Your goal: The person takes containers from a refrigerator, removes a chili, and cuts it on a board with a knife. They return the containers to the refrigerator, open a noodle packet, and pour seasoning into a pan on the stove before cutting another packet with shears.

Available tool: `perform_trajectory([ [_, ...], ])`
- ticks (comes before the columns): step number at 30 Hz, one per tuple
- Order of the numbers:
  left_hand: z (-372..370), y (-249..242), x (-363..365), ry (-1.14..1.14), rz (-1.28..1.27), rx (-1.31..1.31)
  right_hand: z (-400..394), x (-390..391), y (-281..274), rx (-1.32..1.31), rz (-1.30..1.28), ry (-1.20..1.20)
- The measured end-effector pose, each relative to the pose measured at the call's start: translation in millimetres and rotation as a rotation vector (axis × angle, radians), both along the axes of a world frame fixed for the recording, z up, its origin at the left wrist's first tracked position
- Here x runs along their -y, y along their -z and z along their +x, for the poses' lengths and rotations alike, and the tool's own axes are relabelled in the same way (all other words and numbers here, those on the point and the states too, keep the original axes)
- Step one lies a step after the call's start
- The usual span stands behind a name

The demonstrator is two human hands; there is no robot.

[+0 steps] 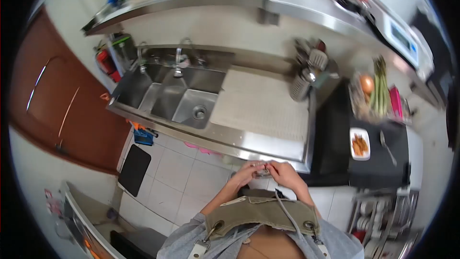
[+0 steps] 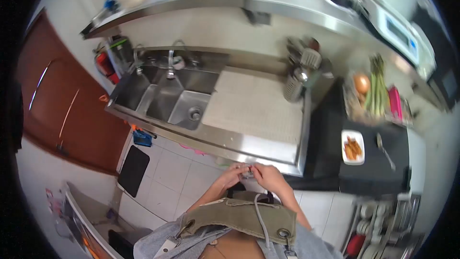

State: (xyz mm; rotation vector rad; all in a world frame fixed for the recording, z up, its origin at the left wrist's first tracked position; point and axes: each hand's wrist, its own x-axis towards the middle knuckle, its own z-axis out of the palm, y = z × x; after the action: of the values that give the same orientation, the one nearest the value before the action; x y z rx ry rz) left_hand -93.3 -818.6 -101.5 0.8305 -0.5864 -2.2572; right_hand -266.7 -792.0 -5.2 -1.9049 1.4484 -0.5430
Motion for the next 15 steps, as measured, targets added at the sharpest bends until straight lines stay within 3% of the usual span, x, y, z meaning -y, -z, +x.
perform_trajectory([
  [1,9.2,47.9,14.6,0.035,-0.168,-0.058,6.1,9.0,-1.1,0.025,0.035,-0.011],
  [2,13.8,18.7,23.2,0.078,-0.191,0.144,10.9,18.3,-2.5,0.048,0.074,-0.030],
  [4,35.5,1.7,37.2,0.082,-0.304,0.244,25.2,39.9,-0.3,0.083,0.080,-0.097],
  [6,57.4,-10.3,45.3,0.039,-0.327,0.184,42.1,61.0,-3.9,0.080,0.104,-0.150],
  [7,65.6,-13.1,48.0,0.032,-0.438,0.244,57.4,70.0,-31.2,-0.080,0.218,-0.161],
  [10,81.5,-11.9,50.6,0.030,-0.401,0.202,67.8,90.6,-9.6,-0.071,-0.002,-0.385],
  [11,89.6,-16.3,53.9,0.093,-0.403,0.296,70.8,95.4,-2.9,-0.079,-0.008,-0.426],
  [12,94.1,0.3,60.3,0.138,-0.424,0.314,74.4,98.5,0.6,-0.155,-0.046,-0.440],
  [15,100.3,-13.1,74.0,0.150,-0.476,0.234,82.9,100.0,-10.8,-0.150,0.038,-0.399],
])
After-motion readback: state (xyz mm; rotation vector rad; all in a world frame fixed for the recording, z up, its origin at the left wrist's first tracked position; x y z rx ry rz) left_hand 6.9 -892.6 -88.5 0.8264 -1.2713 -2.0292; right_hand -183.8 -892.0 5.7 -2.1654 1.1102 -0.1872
